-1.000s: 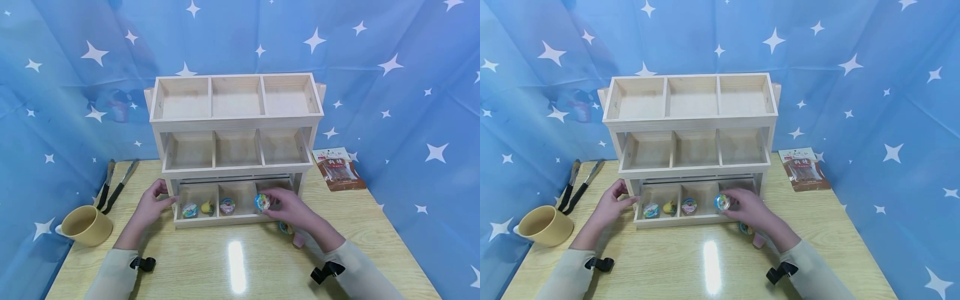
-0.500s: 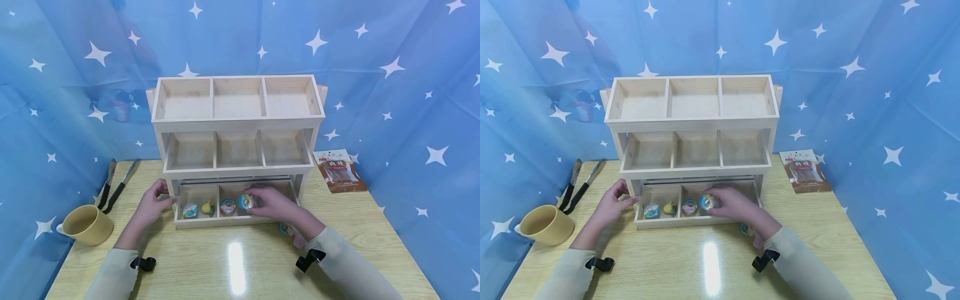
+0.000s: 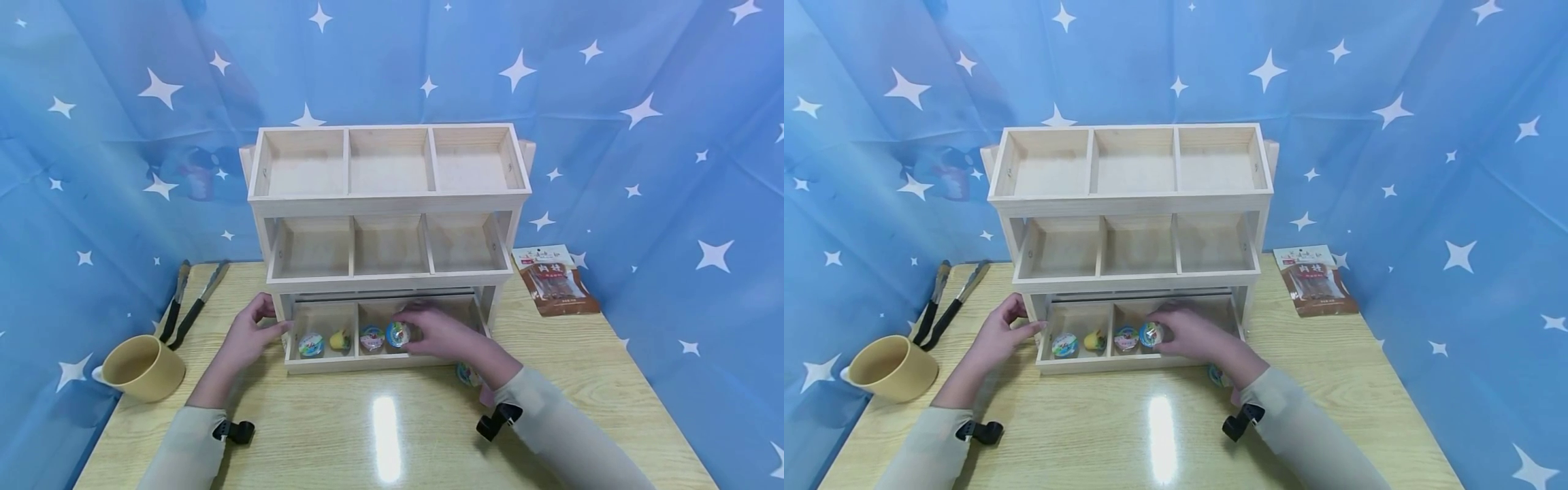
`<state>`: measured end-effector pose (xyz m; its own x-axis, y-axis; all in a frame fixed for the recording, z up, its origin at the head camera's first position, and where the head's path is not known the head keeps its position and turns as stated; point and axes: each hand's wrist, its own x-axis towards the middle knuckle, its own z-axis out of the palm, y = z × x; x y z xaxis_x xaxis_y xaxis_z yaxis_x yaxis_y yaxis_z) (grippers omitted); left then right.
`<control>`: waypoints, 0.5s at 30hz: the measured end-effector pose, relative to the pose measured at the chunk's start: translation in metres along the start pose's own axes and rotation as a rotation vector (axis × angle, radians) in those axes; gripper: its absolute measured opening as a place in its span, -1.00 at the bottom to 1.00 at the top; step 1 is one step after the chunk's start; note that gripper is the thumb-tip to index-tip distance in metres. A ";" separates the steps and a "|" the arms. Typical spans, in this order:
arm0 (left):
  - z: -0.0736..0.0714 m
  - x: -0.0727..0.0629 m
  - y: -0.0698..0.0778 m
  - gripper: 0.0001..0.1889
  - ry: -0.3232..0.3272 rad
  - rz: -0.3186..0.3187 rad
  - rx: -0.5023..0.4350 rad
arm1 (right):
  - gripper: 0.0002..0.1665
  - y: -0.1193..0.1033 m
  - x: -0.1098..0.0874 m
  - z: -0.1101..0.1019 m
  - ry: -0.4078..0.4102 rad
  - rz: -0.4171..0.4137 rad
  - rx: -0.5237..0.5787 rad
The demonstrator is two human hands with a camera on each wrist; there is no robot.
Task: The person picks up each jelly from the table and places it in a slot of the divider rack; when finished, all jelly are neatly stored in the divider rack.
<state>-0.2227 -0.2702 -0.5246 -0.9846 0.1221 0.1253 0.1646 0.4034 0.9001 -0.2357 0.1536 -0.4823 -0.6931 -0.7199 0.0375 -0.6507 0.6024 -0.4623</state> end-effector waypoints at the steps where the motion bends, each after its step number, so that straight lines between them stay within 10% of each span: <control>1: 0.000 0.000 0.000 -0.59 0.001 -0.003 -0.002 | -0.29 0.000 0.000 0.000 0.000 -0.002 -0.005; 15: 0.001 0.000 0.000 -0.59 0.006 -0.001 -0.008 | -0.31 0.004 0.005 0.003 0.010 -0.030 -0.014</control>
<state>-0.2223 -0.2691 -0.5252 -0.9850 0.1163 0.1272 0.1634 0.3960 0.9036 -0.2411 0.1512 -0.4868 -0.6760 -0.7344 0.0600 -0.6756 0.5853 -0.4484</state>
